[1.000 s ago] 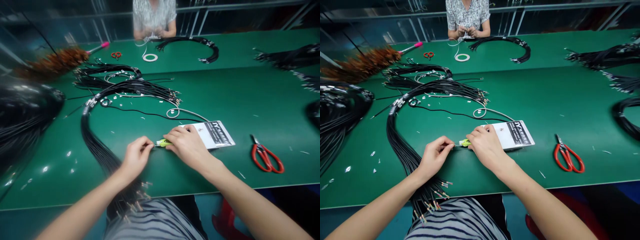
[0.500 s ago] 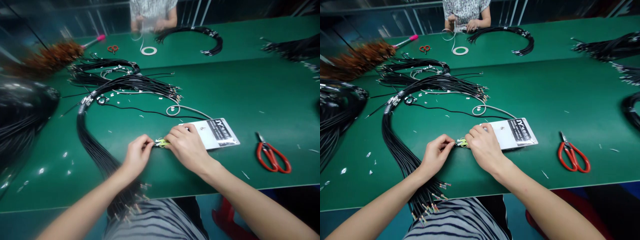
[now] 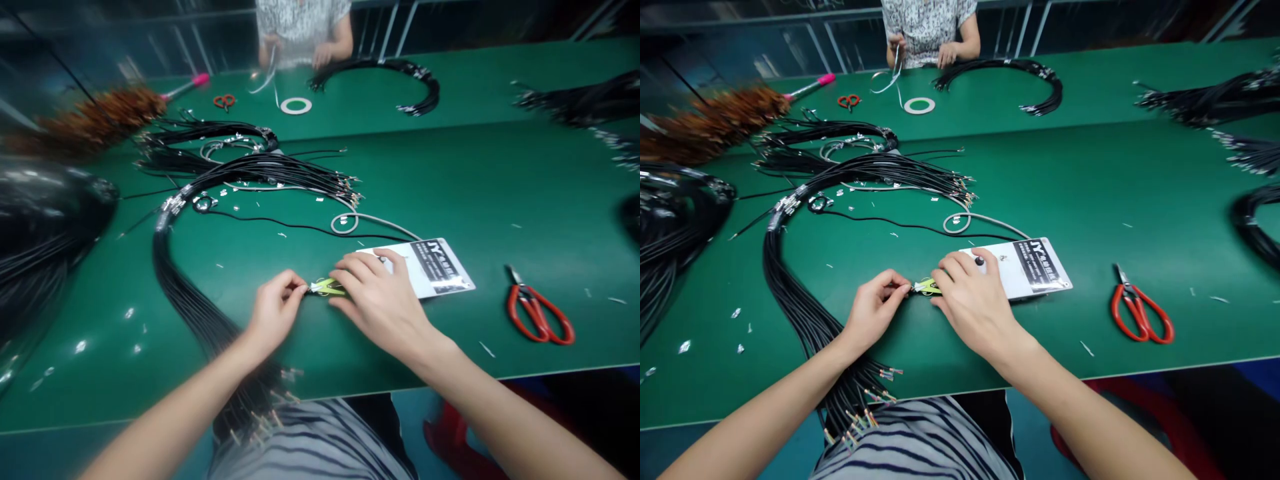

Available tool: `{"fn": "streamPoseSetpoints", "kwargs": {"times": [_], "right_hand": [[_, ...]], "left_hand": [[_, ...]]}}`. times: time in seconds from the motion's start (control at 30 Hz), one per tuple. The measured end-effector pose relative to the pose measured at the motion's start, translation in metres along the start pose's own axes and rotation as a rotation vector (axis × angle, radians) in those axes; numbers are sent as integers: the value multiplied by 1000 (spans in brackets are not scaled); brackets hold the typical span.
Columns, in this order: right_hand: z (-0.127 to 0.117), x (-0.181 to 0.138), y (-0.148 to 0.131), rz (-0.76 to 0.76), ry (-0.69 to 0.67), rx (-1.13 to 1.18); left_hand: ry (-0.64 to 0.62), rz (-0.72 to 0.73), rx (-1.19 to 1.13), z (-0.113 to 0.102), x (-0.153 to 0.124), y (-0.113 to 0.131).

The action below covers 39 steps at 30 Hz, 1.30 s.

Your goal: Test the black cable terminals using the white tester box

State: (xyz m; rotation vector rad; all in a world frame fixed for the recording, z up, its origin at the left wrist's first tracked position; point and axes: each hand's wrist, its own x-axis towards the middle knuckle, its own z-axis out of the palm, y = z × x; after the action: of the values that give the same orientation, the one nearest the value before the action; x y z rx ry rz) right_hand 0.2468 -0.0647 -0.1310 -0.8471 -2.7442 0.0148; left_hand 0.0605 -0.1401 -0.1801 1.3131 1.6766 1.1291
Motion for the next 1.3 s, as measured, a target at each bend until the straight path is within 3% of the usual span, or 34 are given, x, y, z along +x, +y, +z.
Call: {"fn": "streamPoseSetpoints", "kwargs": {"times": [0.17,0.23,0.4,0.57,0.73,0.83,1.03,1.13,1.3], "right_hand": [[-6,-57,11,257,435,152],[-1,-79,11,318,530,176],[18,-95,4,273,442,130],[27,-90,11,260,486,-9],[24,-90,10,254,531,28],[16,-77,-9,215,533,100],[18,-25,-47,86,323,148],[20,-14,-43,7,290,124],[15,-15,-16,12,228,30]], "left_hand": [[3,5,12,-1,-1,-1],[-7,13,22,-1,-1,-3],[2,37,24,-2,-1,-8],[40,28,58,-12,0,-10],[61,6,33,-22,-2,-6],[37,0,-4,-21,-7,2],[-93,23,-108,-15,-22,14],[-125,36,-88,-17,-24,12],[-59,30,-49,-20,-20,7]]}}
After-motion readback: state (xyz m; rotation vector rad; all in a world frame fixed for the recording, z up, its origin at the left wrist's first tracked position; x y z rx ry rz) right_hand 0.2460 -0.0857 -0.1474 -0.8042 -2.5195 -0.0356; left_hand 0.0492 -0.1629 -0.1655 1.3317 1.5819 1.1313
